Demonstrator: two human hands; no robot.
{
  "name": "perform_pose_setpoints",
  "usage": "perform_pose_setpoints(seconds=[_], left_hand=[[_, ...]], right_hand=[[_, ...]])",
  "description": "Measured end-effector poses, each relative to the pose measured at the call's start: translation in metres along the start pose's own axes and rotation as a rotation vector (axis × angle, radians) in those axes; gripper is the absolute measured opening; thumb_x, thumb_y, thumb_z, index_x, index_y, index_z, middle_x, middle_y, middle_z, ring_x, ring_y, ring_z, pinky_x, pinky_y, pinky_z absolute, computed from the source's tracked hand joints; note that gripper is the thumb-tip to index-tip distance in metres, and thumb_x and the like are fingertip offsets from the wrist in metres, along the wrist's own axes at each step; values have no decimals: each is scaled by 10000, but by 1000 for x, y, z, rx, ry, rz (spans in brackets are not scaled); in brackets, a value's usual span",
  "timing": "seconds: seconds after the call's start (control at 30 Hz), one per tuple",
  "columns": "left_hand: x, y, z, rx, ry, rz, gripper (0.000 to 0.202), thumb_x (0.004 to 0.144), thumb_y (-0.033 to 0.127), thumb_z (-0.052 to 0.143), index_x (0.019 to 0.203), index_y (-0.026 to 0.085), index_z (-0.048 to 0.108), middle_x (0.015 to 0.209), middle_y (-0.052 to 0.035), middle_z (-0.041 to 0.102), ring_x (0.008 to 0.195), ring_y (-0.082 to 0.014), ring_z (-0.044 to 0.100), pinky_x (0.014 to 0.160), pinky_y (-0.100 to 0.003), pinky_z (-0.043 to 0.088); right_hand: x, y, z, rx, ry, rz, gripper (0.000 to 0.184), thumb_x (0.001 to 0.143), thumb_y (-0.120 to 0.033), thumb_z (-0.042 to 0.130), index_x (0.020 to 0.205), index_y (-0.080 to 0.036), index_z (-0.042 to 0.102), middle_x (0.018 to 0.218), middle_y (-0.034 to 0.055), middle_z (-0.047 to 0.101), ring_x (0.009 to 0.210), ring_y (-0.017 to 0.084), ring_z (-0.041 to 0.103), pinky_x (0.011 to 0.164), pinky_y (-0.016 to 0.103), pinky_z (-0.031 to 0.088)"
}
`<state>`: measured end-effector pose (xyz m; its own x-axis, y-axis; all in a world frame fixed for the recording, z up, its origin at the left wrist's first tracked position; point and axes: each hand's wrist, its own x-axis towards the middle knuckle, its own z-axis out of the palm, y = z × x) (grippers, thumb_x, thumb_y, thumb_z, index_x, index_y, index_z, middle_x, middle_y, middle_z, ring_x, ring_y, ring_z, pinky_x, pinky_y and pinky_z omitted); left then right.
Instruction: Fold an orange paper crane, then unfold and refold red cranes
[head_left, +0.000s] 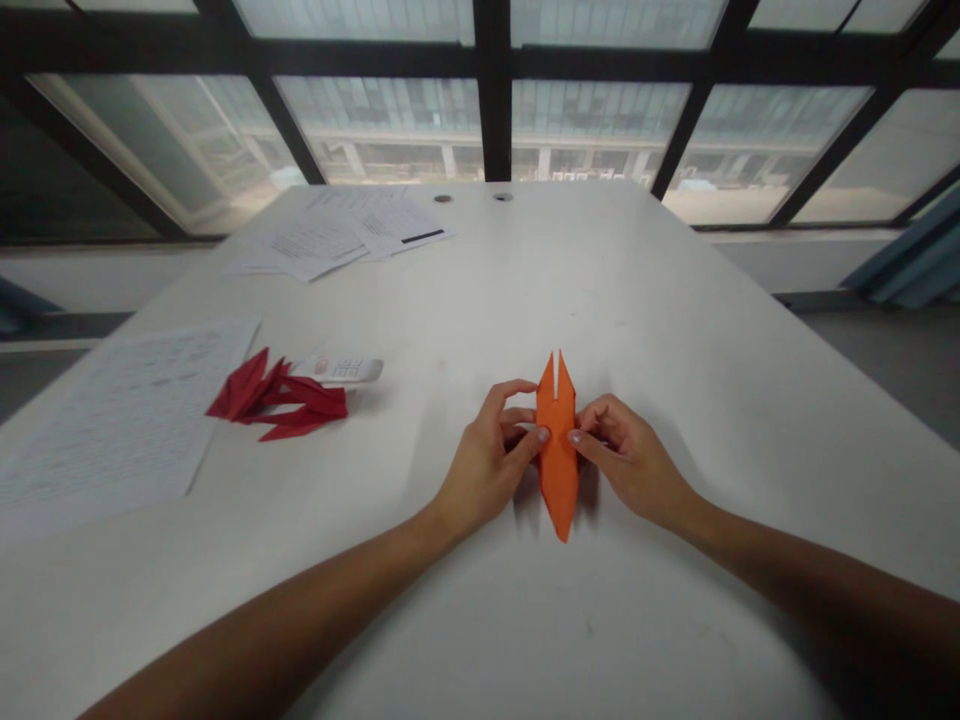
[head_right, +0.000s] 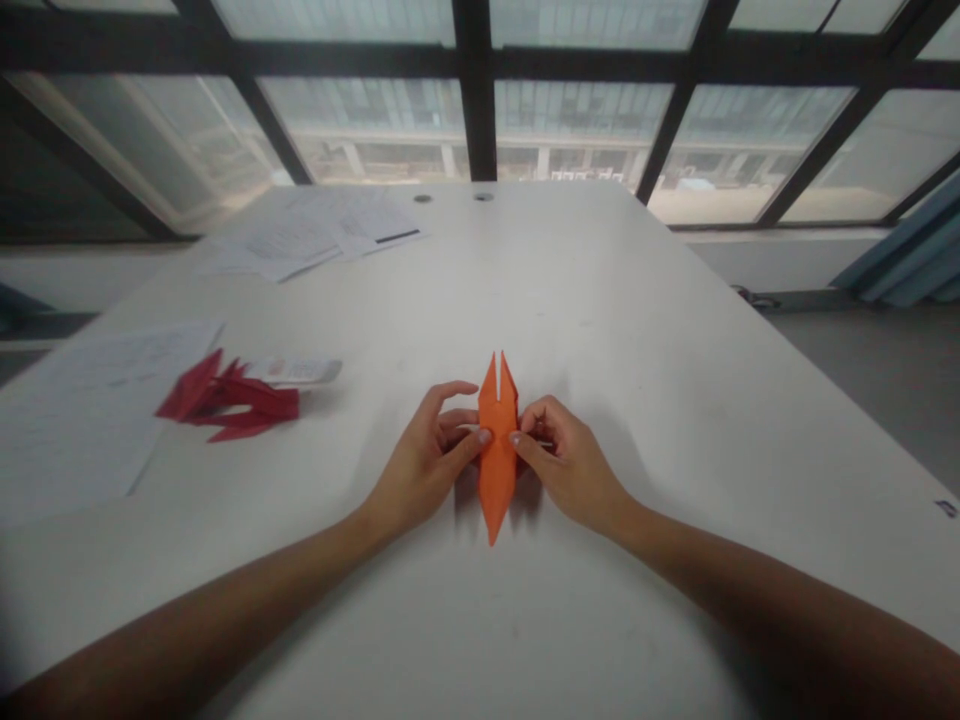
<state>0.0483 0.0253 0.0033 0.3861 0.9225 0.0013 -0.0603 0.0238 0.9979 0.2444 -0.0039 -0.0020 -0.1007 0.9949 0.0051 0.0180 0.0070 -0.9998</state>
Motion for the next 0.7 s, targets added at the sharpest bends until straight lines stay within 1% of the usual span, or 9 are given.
perform_pose_setpoints(seconds=[0.07, 0.1, 0.17, 0.23, 0.33, 0.4, 0.47, 0.6, 0.7], left_hand=[[-1, 0, -1, 49, 7, 37, 356, 934, 318, 690, 1245, 257, 529, 1184, -78, 707, 695, -107, 669, 629, -217, 521], [-1, -1, -1, 78, -6, 52, 292, 945, 316, 674, 1200, 242, 554, 1178, -76, 701, 687, -102, 656, 621, -215, 510], [-1, -1, -3, 145, -49, 63, 173, 969, 309, 631, 1109, 211, 602, 1061, -58, 710, 675, -103, 622, 616, -217, 485], [0, -1, -5, 201, -75, 49, 130, 983, 284, 586, 1061, 194, 637, 879, -23, 694, 636, -103, 569, 591, -216, 437], [2, 0, -6, 197, -60, 17, 185, 947, 206, 555, 1096, 177, 660, 756, 7, 648, 608, -104, 526, 585, -222, 397], [4, 3, -6, 149, -56, -4, 254, 905, 166, 546, 1132, 165, 659, 728, 14, 636, 611, -110, 532, 602, -229, 402], [5, 5, -6, 97, -72, -23, 312, 866, 138, 542, 1157, 159, 652, 724, 15, 634, 625, -117, 554, 617, -234, 411], [6, 7, -6, 24, -114, -61, 383, 822, 119, 578, 1199, 158, 626, 840, -21, 681, 737, -150, 648, 681, -256, 464], [6, 9, -6, 2, -136, -67, 395, 820, 129, 618, 1213, 161, 621, 910, -43, 700, 801, -168, 682, 757, -289, 509]], right_hand=[[0, 0, 0, -19, 6, -25, 163, 948, -340, 680, 927, -247, 548, 839, -27, 647, 744, 140, 646, 659, 261, 530], [0, 0, 0, -37, 2, -38, 135, 951, -331, 671, 946, -246, 566, 856, -19, 655, 770, 146, 650, 672, 265, 530], [1, 0, -1, -99, -19, -59, 71, 966, -307, 627, 956, -238, 614, 887, -2, 671, 811, 157, 651, 707, 278, 531], [1, 1, -3, -167, -41, -66, 97, 972, -264, 574, 968, -230, 665, 900, 12, 684, 825, 163, 649, 741, 294, 532], [1, 1, -4, -190, -65, -66, 209, 920, -181, 570, 1088, -232, 683, 945, 24, 692, 867, 170, 657, 771, 300, 541], [0, 0, -4, -157, -85, -69, 292, 883, -154, 597, 1156, -238, 662, 1005, 32, 693, 897, 171, 658, 763, 289, 548], [0, -1, -4, -127, -96, -62, 306, 875, -162, 624, 1169, -241, 653, 1049, 41, 691, 901, 168, 653, 744, 279, 553], [0, -1, -6, -71, -117, -37, 286, 902, -197, 642, 1182, -251, 645, 1107, 54, 686, 948, 177, 652, 785, 299, 573], [0, 2, -7, -11, -134, -22, 222, 941, -251, 642, 1163, -258, 636, 1112, 59, 679, 982, 191, 661, 816, 325, 589]])
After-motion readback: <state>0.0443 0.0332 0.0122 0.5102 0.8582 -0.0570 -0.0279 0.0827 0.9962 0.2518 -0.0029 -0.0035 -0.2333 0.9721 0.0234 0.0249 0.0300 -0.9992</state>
